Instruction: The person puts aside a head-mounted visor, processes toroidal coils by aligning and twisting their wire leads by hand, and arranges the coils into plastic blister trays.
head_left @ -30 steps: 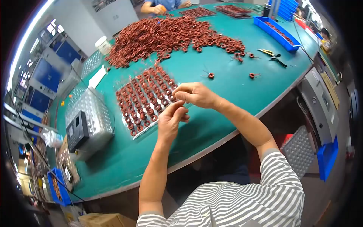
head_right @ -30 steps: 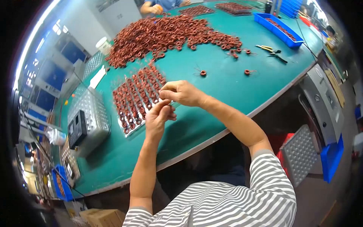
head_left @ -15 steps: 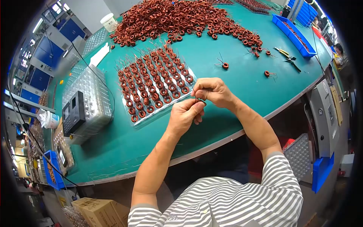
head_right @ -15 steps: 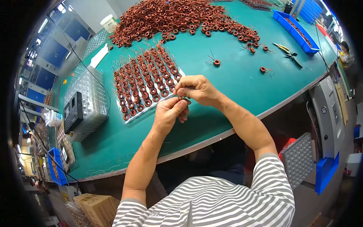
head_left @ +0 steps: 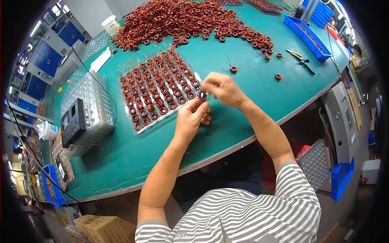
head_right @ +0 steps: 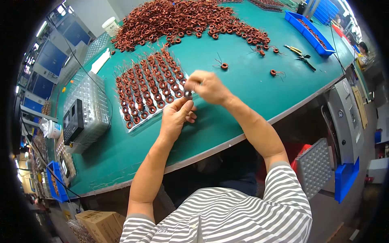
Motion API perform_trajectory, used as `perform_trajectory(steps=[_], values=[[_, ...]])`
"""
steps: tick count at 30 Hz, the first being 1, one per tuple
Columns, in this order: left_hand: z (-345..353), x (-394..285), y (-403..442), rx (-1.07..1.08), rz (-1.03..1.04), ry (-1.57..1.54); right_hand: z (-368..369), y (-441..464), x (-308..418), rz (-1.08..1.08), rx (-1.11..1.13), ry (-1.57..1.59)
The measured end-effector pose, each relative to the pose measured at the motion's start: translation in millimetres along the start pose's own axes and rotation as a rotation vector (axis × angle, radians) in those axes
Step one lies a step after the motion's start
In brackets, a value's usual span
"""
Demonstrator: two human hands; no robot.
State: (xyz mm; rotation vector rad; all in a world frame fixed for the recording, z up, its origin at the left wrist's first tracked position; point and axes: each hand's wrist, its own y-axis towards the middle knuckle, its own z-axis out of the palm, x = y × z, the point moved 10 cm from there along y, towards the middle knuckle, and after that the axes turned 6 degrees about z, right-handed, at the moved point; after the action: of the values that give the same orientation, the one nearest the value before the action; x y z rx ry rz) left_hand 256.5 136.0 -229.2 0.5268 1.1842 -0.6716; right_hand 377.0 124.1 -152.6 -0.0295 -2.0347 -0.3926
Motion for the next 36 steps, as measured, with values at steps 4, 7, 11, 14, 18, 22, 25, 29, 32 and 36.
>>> perform_trajectory(steps=[4, 7, 11, 14, 18, 22, 25, 29, 32, 36], values=[[10.0, -2.5, -7.0, 0.039, -0.008, 0.254, -29.3, 24.4, 0.1, 0.023, -0.210, -0.138], [18.9, -11.1, -10.3, 0.083, 0.036, 0.346, 4.7, 34.3, -36.4, 0.053, -0.044, -0.204], [23.9, -16.1, -12.5, 0.067, 0.061, 0.424, 14.4, 27.2, -32.8, 0.087, -0.027, -0.430], [25.2, -8.9, -11.6, 0.092, 0.072, 0.408, -9.8, 15.9, -37.7, 0.098, -0.109, -0.438], [28.0, -6.8, -12.3, 0.084, 0.106, 0.363, -116.5, -37.3, -18.7, 0.108, -0.500, -0.825], [36.0, -16.1, -13.1, 0.067, 0.186, 0.497, -230.4, -104.9, -97.7, 0.565, -0.693, -1.155], [40.6, -21.6, -11.5, 0.053, 0.274, 0.601, -254.8, -110.4, -143.7, 0.814, -0.597, -0.923], [45.5, -22.9, -11.6, 0.050, 0.284, 0.632, -239.9, -14.8, -172.3, 0.678, -0.604, -0.869], [43.2, -13.8, -10.5, 0.050, 0.170, 0.595, -236.8, 35.6, -133.8, 0.278, -0.830, -0.793], [40.4, -17.8, -1.6, 0.064, 0.155, 0.577, -312.8, 47.6, -124.9, 0.140, -1.067, -1.144]])
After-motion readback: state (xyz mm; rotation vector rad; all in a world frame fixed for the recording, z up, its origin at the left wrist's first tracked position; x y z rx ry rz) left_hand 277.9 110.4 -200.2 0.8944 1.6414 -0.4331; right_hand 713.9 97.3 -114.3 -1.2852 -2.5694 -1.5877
